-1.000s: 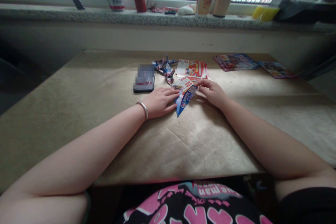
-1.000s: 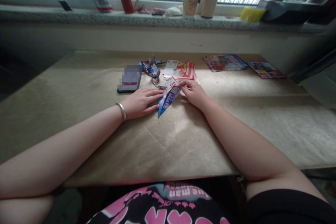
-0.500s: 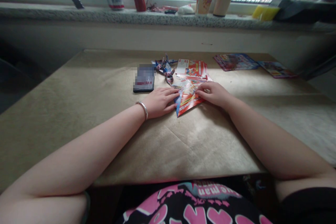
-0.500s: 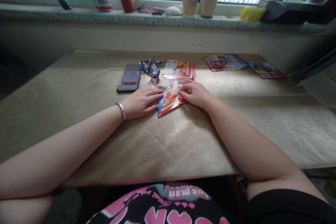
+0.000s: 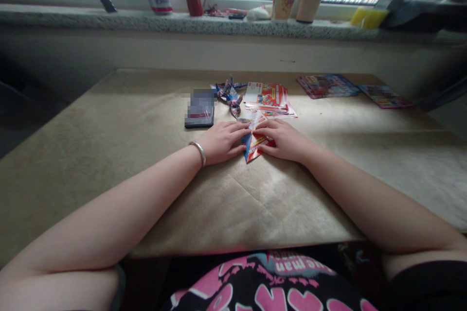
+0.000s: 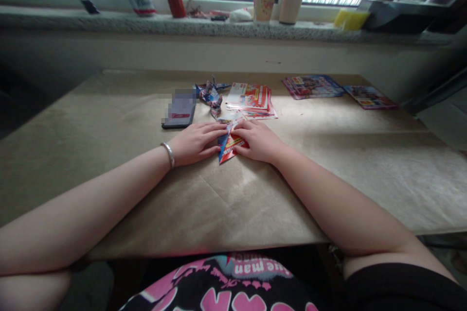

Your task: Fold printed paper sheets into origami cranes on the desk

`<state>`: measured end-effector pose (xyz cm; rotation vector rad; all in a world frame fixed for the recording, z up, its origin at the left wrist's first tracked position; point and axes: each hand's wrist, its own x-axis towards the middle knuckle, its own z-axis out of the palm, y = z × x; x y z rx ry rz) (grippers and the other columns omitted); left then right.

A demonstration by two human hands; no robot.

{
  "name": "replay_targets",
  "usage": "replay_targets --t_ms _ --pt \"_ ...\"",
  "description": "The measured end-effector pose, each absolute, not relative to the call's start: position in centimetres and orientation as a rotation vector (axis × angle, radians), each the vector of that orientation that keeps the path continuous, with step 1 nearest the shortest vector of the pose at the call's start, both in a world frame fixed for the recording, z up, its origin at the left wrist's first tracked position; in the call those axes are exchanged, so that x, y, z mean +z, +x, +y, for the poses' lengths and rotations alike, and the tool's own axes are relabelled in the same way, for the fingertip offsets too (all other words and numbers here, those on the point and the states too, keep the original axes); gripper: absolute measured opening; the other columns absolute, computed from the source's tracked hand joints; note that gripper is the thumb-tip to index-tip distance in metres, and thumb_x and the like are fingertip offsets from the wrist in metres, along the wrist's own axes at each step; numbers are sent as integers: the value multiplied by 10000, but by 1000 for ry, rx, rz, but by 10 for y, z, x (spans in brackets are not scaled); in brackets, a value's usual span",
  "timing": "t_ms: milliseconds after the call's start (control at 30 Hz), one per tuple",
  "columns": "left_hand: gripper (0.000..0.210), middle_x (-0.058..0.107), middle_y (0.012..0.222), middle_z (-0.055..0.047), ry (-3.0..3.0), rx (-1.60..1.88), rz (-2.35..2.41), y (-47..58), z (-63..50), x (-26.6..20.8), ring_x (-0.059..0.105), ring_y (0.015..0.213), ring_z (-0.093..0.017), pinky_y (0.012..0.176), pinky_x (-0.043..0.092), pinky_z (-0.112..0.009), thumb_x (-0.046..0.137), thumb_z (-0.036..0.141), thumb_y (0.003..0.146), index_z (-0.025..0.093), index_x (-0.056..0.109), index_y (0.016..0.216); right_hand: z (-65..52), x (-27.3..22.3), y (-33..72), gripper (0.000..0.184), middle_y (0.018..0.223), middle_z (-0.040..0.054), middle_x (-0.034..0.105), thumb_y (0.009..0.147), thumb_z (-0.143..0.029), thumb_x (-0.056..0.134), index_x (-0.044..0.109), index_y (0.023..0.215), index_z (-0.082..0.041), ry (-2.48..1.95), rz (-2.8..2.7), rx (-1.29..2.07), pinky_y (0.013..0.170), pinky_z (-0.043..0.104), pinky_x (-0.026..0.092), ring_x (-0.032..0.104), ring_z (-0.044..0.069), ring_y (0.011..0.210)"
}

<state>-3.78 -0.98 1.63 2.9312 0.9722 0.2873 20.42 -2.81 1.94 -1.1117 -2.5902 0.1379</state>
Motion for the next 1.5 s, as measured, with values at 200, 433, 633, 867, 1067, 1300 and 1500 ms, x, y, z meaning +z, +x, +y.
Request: replay_targets --t_ms 200,433,633,867,1067,1300,1500 --pt "550 439 1514 -113 2910 416 1045 -37 -11 15 364 1415 -273 1205 281 -426 476 430 958 129 478 1418 -25 16 201 456 1329 132 615 853 -351 614 640 1271 -171 -1076 -2566 150 1079 481 424 554 300 1223" --pt "711 287 1599 -122 2844 309 1291 -34 -14 17 214 1496 -267 1242 160 -425 440 482 955 97 275 1530 -13 10 218 363 1331 80 643 834 -287 647 698 1188 -225 -833 -2574 364 1122 458 398 548 250 1285" --pt "785 329 1578 -133 2832 226 1402 -31 -14 13 140 1512 -298 1231 26 -516 391 563 948 101 197 1552 -13 13 221 223 1202 38 719 821 -245 647 746 1021 -250 -830 -2525 494 1089 420 449 572 227 1263" --pt "818 383 1534 -165 2792 358 1371 -34 -10 9 185 1492 -309 1220 -4 -537 401 577 932 113 148 1556 -14 15 219 132 1151 25 735 859 -270 632 737 937 -256 -841 -2492 535 1064 411 472 623 201 1186" --pt "778 489 1402 -170 2666 714 1299 -38 -3 5 385 1375 -319 1210 97 -569 427 539 922 143 167 1539 -13 14 217 136 1156 76 718 846 -260 653 716 958 -217 -825 -2490 461 983 381 516 660 203 1087" --pt "571 643 1105 -86 2576 976 1198 -42 -2 9 578 1124 -250 1187 176 -556 340 569 957 200 451 1378 -14 16 217 133 1148 70 718 850 -238 634 708 960 -224 -843 -2506 405 969 388 518 664 205 1062" --pt "586 689 1008 -48 2615 830 1340 -45 -2 17 579 1067 -225 1151 209 -560 215 482 1010 237 736 901 -13 16 220 147 1160 63 713 857 -237 615 710 968 -229 -863 -2513 412 975 377 514 660 199 1080"
